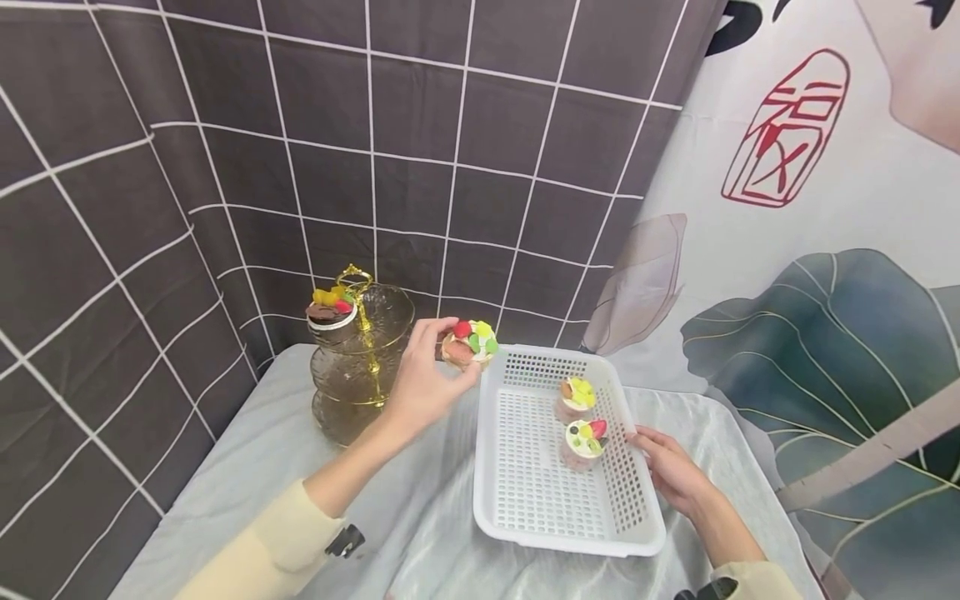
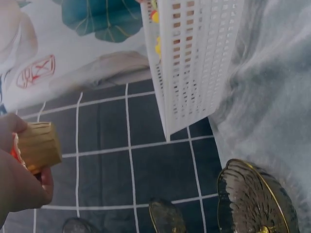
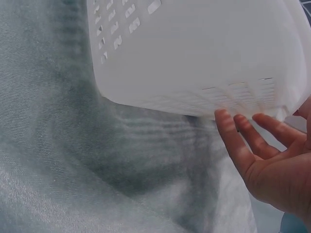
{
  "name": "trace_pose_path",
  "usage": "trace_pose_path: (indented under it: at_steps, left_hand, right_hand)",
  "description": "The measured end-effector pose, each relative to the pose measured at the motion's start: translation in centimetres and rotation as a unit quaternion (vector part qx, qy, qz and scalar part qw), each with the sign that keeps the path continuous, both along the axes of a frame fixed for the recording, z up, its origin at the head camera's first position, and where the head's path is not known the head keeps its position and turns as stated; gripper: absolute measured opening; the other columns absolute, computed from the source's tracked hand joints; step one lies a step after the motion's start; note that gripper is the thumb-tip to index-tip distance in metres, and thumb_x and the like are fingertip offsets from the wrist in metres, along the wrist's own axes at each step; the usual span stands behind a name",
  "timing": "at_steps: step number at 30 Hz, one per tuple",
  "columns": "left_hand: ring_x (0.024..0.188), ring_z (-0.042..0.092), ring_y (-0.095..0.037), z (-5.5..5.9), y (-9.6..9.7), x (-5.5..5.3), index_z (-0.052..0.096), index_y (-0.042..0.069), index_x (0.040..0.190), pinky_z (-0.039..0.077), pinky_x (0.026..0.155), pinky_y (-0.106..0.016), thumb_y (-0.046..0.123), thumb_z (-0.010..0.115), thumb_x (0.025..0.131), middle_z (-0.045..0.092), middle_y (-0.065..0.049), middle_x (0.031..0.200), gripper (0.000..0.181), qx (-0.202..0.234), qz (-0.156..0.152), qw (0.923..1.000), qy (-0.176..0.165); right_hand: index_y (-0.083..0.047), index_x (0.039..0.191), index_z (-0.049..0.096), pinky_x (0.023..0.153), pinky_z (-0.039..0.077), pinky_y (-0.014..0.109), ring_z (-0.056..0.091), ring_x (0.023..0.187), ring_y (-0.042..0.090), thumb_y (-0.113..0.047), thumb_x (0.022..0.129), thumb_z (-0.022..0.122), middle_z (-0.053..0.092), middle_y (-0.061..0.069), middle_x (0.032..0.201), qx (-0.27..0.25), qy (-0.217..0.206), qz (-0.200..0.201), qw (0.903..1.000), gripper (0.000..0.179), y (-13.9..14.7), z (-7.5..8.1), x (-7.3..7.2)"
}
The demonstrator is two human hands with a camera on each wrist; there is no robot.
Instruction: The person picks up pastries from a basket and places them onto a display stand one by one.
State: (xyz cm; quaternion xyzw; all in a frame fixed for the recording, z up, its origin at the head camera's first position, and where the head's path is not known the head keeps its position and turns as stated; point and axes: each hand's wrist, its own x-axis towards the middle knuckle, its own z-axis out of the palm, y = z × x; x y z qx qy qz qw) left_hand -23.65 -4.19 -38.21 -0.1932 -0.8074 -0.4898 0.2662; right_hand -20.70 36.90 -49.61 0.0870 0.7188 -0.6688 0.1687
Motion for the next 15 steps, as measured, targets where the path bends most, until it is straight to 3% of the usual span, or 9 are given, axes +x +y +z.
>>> trace_pose_path:
  at_steps: [3,15]
  left_hand:
    - [0.109,0.058,-0.02,0.1,-0.9,-0.1,0.055,0.004,0.132,0.052,0.086,-0.036,0.02,0.082,0.075,0.053,-0.005,0.124,0.065,0.007,0.027,0.9996,0.007]
    - [0.115,0.055,-0.022,0.9,-2.9,-1.1,0.056,0.002,0.129,0.048,0.1,-0.036,0.017,0.083,0.075,0.052,-0.011,0.124,0.063,0.074,0.136,0.9877,0.022]
  right_hand:
    - [0.0,0.152,0.029,0.093,0.054,0.048,0.06,0.119,0.034,-0.03,0.104,0.049,0.053,0.022,0.14,-0.006,0.001,0.006,1.0,0.06,-0.1,0.0,0.0]
    - [-0.002,0.152,0.031,0.094,0.054,0.047,0.061,0.119,0.033,-0.034,0.104,0.049,0.052,0.023,0.141,0.011,0.0,-0.01,0.9999,0.061,-0.2,0.0,0.0]
